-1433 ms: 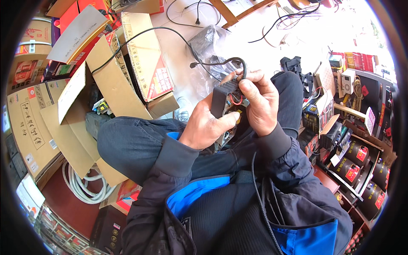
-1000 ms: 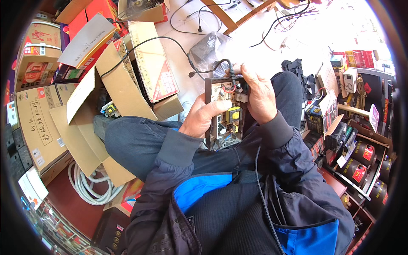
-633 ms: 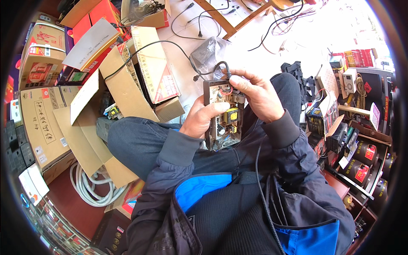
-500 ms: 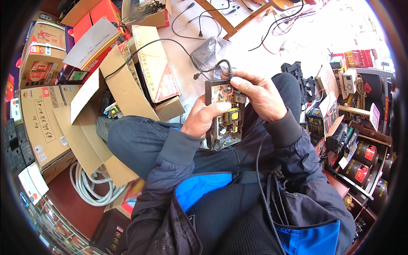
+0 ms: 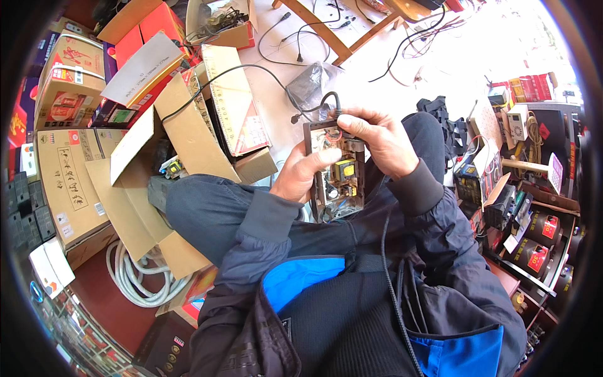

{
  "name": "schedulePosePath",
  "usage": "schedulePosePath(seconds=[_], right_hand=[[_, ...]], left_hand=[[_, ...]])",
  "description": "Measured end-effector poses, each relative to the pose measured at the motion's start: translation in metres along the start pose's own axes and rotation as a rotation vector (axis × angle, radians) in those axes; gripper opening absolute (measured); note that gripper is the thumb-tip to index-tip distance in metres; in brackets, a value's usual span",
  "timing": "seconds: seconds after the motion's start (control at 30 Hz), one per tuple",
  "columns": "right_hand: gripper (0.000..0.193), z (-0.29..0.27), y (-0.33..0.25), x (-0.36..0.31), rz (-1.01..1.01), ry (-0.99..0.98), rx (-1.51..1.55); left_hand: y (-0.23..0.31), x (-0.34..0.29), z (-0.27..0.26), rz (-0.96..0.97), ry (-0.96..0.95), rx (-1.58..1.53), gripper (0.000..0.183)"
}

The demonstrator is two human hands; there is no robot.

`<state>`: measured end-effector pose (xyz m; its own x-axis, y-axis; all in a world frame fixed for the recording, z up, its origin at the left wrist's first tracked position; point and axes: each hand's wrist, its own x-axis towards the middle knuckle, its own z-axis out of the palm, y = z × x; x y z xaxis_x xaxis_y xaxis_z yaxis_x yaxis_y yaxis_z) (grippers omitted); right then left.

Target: The person sits on the floor and disassembles a small black electronic device, removing the cover and circuit board. They inspect the internal components and wires, then reassemble the device by placing the board back and closing the case.

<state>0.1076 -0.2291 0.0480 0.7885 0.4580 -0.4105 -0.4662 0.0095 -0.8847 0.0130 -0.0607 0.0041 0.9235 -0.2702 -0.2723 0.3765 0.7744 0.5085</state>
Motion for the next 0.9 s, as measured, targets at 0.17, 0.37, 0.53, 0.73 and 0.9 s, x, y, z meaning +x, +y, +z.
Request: schedulePosePath(seconds=[0.17,0.37,0.53,0.73,0.9], right_hand=[[0.027,0.005,0.004,0.000,-0.081,-0.059,-0.087],[0.029,0.011,0.010,0.005,-0.157,-0.049,-0.236],[0.031,0.014,0.012,0.021,-0.354,-0.063,-0.292],[0.041,0.007,0.009,0.010,-0.300,-0.066,-0.198],[0.049,-0.028,0.015,-0.030,0.075,-0.074,-0.088]], left_hand=[[0.005,0.012,-0.007,0.025,-0.033,-0.207,0.047],[0.015,0.025,-0.016,0.037,0.067,-0.138,0.039],[0.026,0.027,-0.018,0.111,0.122,0.038,0.032],[0.028,0.022,-0.016,0.184,0.215,0.054,0.027],[0.035,0.019,-0.021,0.166,0.195,-0.018,0.034]])
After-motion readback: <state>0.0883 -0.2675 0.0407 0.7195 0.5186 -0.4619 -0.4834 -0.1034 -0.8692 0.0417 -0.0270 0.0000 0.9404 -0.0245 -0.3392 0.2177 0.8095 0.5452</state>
